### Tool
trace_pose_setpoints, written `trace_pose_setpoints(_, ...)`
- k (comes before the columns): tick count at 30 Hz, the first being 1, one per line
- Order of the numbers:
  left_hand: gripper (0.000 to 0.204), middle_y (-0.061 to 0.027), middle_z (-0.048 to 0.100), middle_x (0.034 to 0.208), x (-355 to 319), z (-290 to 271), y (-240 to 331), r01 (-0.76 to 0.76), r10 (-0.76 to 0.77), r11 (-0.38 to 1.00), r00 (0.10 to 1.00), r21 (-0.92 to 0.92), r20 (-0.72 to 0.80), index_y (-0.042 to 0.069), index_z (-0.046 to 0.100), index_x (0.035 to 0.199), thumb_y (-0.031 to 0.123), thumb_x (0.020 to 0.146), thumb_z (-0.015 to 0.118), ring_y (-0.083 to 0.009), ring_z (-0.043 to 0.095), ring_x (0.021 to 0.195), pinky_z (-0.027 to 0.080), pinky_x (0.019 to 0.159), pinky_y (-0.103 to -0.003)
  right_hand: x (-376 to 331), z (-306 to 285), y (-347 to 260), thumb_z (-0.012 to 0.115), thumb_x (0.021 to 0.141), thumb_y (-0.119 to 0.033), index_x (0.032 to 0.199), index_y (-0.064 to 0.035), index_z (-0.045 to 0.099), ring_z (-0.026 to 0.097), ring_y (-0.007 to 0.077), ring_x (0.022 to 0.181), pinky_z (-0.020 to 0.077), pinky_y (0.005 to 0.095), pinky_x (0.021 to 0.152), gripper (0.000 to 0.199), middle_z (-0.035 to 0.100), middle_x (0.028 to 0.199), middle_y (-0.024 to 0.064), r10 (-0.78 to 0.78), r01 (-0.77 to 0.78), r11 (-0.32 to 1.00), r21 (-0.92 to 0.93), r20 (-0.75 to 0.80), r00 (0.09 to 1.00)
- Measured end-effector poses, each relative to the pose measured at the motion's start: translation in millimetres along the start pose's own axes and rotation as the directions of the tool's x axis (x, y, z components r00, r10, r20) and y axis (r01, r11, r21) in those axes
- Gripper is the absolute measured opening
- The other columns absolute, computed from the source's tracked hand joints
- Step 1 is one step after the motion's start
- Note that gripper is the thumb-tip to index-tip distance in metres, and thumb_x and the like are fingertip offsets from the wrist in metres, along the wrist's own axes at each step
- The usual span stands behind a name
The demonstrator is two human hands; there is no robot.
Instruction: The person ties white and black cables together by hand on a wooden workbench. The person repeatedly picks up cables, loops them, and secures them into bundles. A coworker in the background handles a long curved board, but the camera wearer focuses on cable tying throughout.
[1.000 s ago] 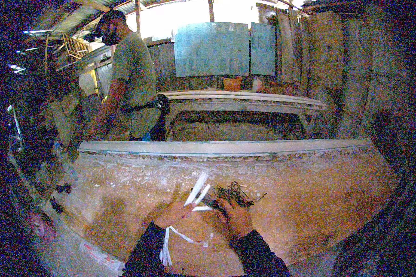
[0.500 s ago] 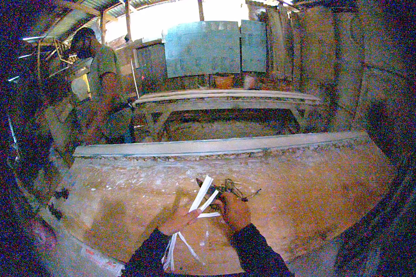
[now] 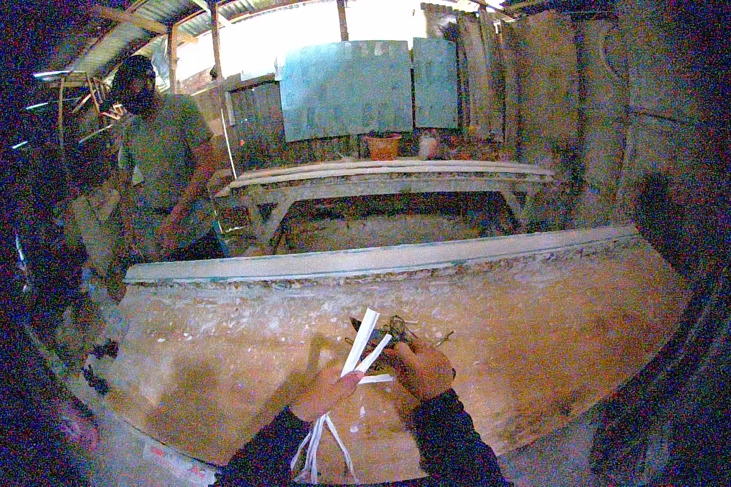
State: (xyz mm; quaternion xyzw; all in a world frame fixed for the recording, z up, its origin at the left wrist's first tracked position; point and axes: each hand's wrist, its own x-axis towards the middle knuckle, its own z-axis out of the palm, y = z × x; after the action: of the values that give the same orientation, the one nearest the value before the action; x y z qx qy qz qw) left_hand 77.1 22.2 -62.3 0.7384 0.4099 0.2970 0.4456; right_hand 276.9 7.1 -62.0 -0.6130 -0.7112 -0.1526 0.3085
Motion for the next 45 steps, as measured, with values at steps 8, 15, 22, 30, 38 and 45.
trace_pose_setpoints(8,0.038,0.0043,0.038,0.049,-86.4,-95.1,14.8,0.198,-0.287,0.928,0.920,-0.316,-0.266,0.008,0.049,0.064,0.038,0.086,0.040,-0.0071,0.036,0.045,0.028,0.043,-0.021,-42.8,-106.8,139.6,0.055,0.081,-0.018,0.080,-0.0059,0.046,0.051,0.0205,0.059,0.0408,0.0327,0.054,0.015,0.053,0.067,0.0085,0.612,-0.569,0.788,0.235,-0.210,0.762)
trace_pose_setpoints(15,0.033,0.0014,0.040,0.053,-54.1,-136.0,24.1,-0.174,-0.003,0.780,0.960,-0.601,-0.281,0.008,0.048,0.072,0.036,0.084,0.036,-0.0087,0.036,0.044,0.031,0.043,-0.022,-73.6,-94.9,158.1,0.063,0.068,-0.019,0.077,-0.0055,0.050,0.052,0.0342,0.068,0.0418,0.0422,0.060,0.021,0.053,0.071,0.0140,0.381,-0.364,0.904,-0.226,0.037,0.924)
trace_pose_setpoints(22,0.025,-0.0012,0.044,0.066,-21.5,-160.8,30.2,-0.174,-0.043,0.445,0.976,-0.878,-0.215,0.003,0.046,0.097,0.021,0.081,0.040,-0.0107,0.043,0.057,0.038,0.053,-0.026,-102.9,-70.9,192.3,0.064,0.063,-0.020,0.081,-0.0083,0.054,0.052,0.0320,0.080,0.0414,0.0416,0.066,0.024,0.053,0.082,0.0134,0.490,-0.454,0.862,-0.226,0.139,0.861)
trace_pose_setpoints(30,0.026,-0.0083,0.053,0.088,-14.4,-114.4,-37.1,0.016,-0.228,0.399,0.970,-0.917,-0.083,0.003,0.045,0.109,0.010,0.083,0.046,-0.0220,0.056,0.080,0.048,0.073,-0.038,-43.3,-63.5,107.0,0.067,0.066,-0.025,0.085,-0.0080,0.058,0.055,0.0287,0.082,0.0432,0.0384,0.070,0.027,0.058,0.090,0.0116,0.155,-0.148,0.984,-0.100,0.066,0.986)
trace_pose_setpoints(38,0.008,-0.0070,0.054,0.074,-4.9,-99.0,-63.6,0.131,-0.289,0.730,0.949,-0.671,-0.128,0.001,0.051,0.085,0.007,0.080,0.049,-0.0178,0.056,0.066,0.049,0.053,-0.030,1.3,7.1,-97.3,0.055,0.078,-0.026,0.095,-0.0033,0.057,0.058,0.0287,0.080,0.0457,0.0354,0.069,0.029,0.059,0.088,0.0162,-0.123,-0.183,0.837,0.516,0.503,0.855)
trace_pose_setpoints(45,0.012,-0.0088,0.052,0.075,-16.3,-145.6,-121.0,0.167,-0.280,0.830,0.950,-0.533,-0.139,0.005,0.048,0.089,0.010,0.078,0.052,-0.0205,0.053,0.065,0.049,0.053,-0.034,0.4,42.1,-138.8,0.046,0.080,-0.037,0.093,-0.0070,0.056,0.056,0.0357,0.077,0.0446,0.0430,0.069,0.034,0.058,0.083,0.0178,-0.214,-0.096,0.839,0.535,0.487,0.847)
